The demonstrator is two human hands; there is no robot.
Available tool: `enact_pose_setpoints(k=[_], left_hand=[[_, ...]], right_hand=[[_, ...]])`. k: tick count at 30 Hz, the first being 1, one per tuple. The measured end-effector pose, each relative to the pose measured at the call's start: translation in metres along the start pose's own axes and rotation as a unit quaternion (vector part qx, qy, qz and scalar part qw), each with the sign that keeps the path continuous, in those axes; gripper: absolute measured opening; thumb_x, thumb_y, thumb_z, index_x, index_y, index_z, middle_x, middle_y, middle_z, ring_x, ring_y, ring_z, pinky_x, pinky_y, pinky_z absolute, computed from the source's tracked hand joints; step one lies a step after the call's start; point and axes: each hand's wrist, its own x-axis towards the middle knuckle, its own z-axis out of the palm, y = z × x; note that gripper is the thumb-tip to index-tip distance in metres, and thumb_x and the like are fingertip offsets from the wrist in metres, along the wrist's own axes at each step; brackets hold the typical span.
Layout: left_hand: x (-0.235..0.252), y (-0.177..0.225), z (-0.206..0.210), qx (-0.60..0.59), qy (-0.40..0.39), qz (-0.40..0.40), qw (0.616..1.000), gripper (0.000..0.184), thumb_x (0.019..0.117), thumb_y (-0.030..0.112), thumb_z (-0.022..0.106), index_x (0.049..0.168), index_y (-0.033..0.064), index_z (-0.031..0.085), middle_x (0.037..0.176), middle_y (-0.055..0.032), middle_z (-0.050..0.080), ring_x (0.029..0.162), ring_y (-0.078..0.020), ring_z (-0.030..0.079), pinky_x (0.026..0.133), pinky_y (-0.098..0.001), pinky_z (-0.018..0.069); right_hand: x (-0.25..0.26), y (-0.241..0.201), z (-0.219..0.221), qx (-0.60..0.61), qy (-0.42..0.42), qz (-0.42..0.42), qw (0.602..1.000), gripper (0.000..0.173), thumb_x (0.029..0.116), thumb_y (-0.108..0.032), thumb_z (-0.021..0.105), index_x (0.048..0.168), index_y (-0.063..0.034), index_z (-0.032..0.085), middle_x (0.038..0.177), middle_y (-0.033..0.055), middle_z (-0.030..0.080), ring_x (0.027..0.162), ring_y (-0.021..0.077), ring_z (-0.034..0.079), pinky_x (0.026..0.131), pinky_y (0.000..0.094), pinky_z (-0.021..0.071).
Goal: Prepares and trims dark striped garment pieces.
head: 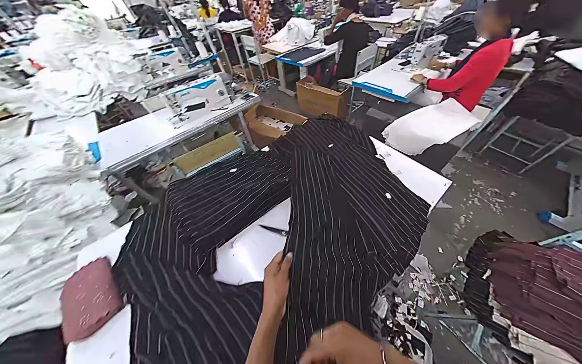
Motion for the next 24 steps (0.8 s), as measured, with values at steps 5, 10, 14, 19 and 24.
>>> enact_pose_setpoints(k=[5,10,14,19,24], left_hand=[[-0.100,0.006,0.013,0.040,-0.237,0.178,0.954,0.023,0.0966,0.006,0.060,0.111,-0.0101,0.067,0.102,-0.0067,0.072,0.096,0.0018,0.064,0.091,-0.0201,0.0515],[-0.156,0.004,-0.047,0.197,-0.296,0.176,0.918,0.021,0.0995,0.010,0.062,0.108,-0.0046,0.075,0.103,-0.0181,0.075,0.099,-0.0223,0.073,0.093,-0.0415,0.0558],[-0.187,-0.003,-0.101,0.111,-0.218,0.103,0.964,0.018,0.0953,0.016,0.071,0.105,0.0021,0.078,0.100,-0.0007,0.078,0.092,0.0017,0.069,0.087,-0.0192,0.0552],[-0.134,-0.036,-0.089,0.246,0.010,-0.046,0.968,0.046,0.1013,0.043,0.061,0.118,0.0013,0.067,0.072,-0.0047,0.064,0.063,-0.0155,0.060,0.068,-0.0375,0.0520],[-0.064,-0.060,-0.038,0.390,0.062,-0.157,0.905,0.086,0.0984,0.049,0.060,0.161,0.0050,0.020,0.122,-0.0216,0.069,0.114,-0.0383,0.068,0.098,-0.0582,0.0513]], right_hand=[[0.035,-0.030,-0.062,-0.008,0.116,-0.094,0.989,0.023,0.0984,-0.027,0.068,0.108,-0.0081,0.077,0.116,0.0055,0.074,0.115,0.0113,0.066,0.101,0.0292,0.0543],[0.018,-0.022,-0.045,0.145,-0.272,0.107,0.945,0.055,0.0973,-0.049,0.063,0.124,-0.0008,0.067,0.105,0.0039,0.070,0.091,0.0027,0.062,0.083,0.0250,0.0512],[-0.001,-0.003,-0.005,0.303,-0.417,0.172,0.839,0.040,0.0880,-0.042,0.074,0.111,-0.0108,0.064,0.095,-0.0130,0.068,0.086,-0.0063,0.063,0.080,0.0181,0.0536],[-0.028,0.007,-0.012,0.411,-0.424,0.224,0.776,0.050,0.0760,-0.057,0.084,0.110,-0.0248,0.065,0.098,-0.0169,0.072,0.089,-0.0041,0.068,0.081,0.0183,0.0569],[-0.057,0.002,0.003,0.429,-0.276,0.353,0.784,0.054,0.0781,-0.042,0.084,0.120,-0.0208,0.057,0.101,-0.0108,0.073,0.093,0.0023,0.070,0.087,0.0240,0.0580]])
